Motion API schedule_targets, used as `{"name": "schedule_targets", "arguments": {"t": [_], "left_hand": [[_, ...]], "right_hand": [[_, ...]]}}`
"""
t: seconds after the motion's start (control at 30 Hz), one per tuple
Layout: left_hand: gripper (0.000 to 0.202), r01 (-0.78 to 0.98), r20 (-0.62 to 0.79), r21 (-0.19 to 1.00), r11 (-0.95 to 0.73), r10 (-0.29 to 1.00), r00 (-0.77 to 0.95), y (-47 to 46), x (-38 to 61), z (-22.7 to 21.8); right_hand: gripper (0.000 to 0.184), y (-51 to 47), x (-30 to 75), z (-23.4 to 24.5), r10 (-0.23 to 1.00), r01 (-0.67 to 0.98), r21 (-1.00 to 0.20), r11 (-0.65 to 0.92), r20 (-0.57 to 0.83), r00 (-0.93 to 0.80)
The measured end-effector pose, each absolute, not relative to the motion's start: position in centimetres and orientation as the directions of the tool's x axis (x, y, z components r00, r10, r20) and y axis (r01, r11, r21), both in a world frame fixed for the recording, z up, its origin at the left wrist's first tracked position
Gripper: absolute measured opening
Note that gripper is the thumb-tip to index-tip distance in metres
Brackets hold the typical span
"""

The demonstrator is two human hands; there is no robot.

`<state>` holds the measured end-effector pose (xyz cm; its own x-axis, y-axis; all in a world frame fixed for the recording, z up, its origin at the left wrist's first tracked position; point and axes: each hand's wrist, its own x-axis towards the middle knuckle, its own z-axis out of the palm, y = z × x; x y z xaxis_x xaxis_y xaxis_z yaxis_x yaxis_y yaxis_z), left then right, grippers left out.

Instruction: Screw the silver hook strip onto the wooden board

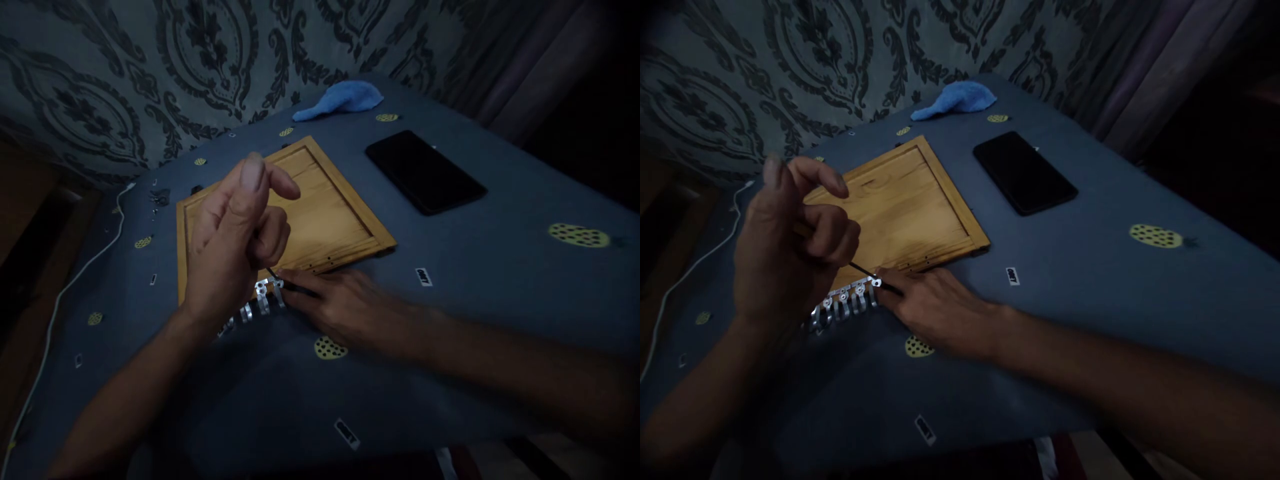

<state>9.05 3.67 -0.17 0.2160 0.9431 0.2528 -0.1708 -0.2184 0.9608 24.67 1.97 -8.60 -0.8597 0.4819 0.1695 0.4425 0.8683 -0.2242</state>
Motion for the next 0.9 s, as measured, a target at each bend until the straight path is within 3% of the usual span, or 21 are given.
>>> {"name": "schedule_targets", "arguments": {"t": [0.13, 0.37, 0.9], "left_hand": [[0.036, -0.156, 0.215, 0.974, -0.166, 0.896, 0.388, 4.1, 8.3, 0.1], [0.032, -0.173, 0.257, 0.954, -0.244, 0.965, 0.055, 3.5, 8.8, -0.3], [0.029, -0.15, 0.284, 0.954, -0.26, 0.942, 0.179, 3.8, 8.1, -0.5]], "right_hand": [[0.053, 1.9, 24.8, -8.9, 0.481, 0.439, -0.219, 0.871, 0.203, -0.853], [0.049, 2.0, 24.7, -8.7, 0.476, 0.427, -0.245, 0.871, 0.2, -0.857], [0.048, 2.0, 24.5, -9.3, 0.488, 0.444, -0.218, 0.869, 0.238, -0.84]]}}
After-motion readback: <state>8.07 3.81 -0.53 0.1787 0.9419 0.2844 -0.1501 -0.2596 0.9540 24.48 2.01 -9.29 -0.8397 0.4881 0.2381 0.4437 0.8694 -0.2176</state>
